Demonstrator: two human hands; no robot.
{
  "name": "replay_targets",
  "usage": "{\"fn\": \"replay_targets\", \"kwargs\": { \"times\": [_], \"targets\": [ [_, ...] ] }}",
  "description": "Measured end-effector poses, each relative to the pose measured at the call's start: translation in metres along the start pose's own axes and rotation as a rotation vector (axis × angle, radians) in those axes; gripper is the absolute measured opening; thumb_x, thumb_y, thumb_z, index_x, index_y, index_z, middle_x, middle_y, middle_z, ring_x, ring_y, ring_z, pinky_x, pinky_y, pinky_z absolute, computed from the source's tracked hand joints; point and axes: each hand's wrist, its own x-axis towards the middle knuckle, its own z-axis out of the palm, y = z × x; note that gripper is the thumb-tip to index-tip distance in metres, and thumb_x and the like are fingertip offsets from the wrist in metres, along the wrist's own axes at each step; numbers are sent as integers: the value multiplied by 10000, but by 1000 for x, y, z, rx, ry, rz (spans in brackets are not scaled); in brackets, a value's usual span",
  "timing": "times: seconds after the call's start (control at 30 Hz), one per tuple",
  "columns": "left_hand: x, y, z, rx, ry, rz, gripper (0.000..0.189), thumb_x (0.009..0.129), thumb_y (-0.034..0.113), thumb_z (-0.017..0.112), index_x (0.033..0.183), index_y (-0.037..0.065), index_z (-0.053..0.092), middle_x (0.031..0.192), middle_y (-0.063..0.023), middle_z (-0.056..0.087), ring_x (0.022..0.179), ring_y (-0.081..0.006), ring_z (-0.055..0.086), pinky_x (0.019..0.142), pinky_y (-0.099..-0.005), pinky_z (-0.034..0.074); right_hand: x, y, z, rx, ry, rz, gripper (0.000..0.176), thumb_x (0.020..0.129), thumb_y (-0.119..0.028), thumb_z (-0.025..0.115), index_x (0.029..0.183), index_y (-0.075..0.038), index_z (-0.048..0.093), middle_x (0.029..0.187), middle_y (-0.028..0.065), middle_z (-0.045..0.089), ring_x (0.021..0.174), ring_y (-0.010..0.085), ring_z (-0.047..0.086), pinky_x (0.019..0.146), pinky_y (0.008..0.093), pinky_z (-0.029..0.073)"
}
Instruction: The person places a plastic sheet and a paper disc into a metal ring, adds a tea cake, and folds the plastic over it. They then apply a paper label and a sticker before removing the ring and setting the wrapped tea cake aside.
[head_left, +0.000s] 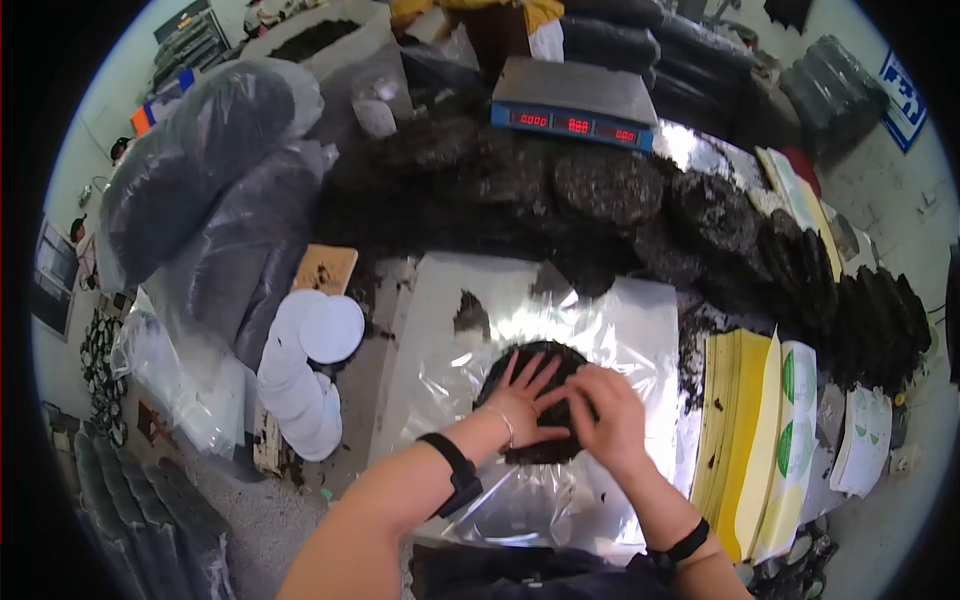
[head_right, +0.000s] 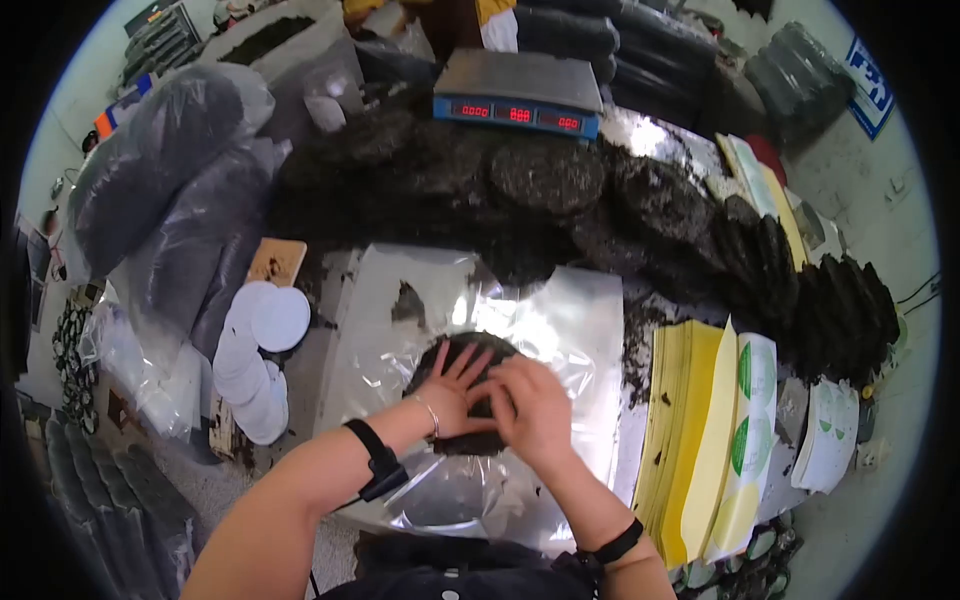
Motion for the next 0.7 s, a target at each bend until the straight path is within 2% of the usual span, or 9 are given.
{"fn": "replay_targets", "kwargs": {
  "times": [0.03,0.07,0.2,0.3,0.43,0.47,0.53,0.6,0.7],
  "targets": [
    [-3,2,2,23,70,-2,914,921,807,414,1664,292,278,1750,-174,95,1614,-398,2,1220,-678,-105,38,2,-8,-31,137,-62,286,847,12,696,1128,-45,684,1102,192,678,1095,382,646,931,428,527],
    [-5,4,7,54,141,1,894,933,802,399,1656,287,302,1749,-172,104,1613,-397,17,1225,-674,-94,77,11,-11,-76,184,-77,335,830,24,678,1155,-55,685,1173,192,659,1119,398,620,959,432,517],
    [-23,28,-20,186,270,-25,784,965,675,512,1599,224,418,1684,-203,284,1532,-426,280,1248,-619,129,141,140,46,-756,-193,-310,609,821,-73,666,1420,-123,572,1472,224,533,1295,383,551,1023,452,506],
    [-42,34,-42,139,323,85,676,959,520,635,1455,69,543,1484,-218,539,1343,-386,528,1196,-476,339,153,143,39,-615,-297,-242,639,828,-78,643,1456,-163,563,1392,207,632,1207,360,654,1011,459,519],
    [-69,18,-49,-93,529,229,717,906,535,687,1468,111,552,1528,-163,519,1442,-355,455,1234,-542,262,161,67,-30,-124,-95,-138,617,799,27,607,1395,-131,603,1299,146,698,1199,332,662,1008,471,521],
    [-72,15,-56,-41,496,220,742,890,548,699,1486,133,544,1550,-155,500,1464,-356,432,1239,-564,241,175,54,-47,-179,78,-326,610,786,74,588,1367,-111,614,1242,142,716,1206,350,655,1030,467,505],
    [-59,9,-54,-34,431,241,869,839,601,716,1581,239,444,1642,-156,375,1526,-381,320,1215,-663,197,205,48,-66,-361,254,-451,622,805,76,596,1402,-96,592,1423,166,603,1338,402,540,1132,500,408],
    [-39,7,-41,4,354,206,959,800,730,668,1622,336,369,1691,-163,291,1553,-458,225,1196,-729,130,197,64,-53,-606,170,-197,670,915,-82,672,1546,-111,448,1574,271,404,1466,486,354,1218,539,293],
    [-21,3,-19,6,293,158,1036,757,829,624,1638,368,332,1716,-171,230,1568,-469,173,1207,-727,73,106,47,-66,-296,79,-2,786,906,-167,733,1590,-61,360,1585,302,377,1485,508,316,1236,540,261]
  ]
}}
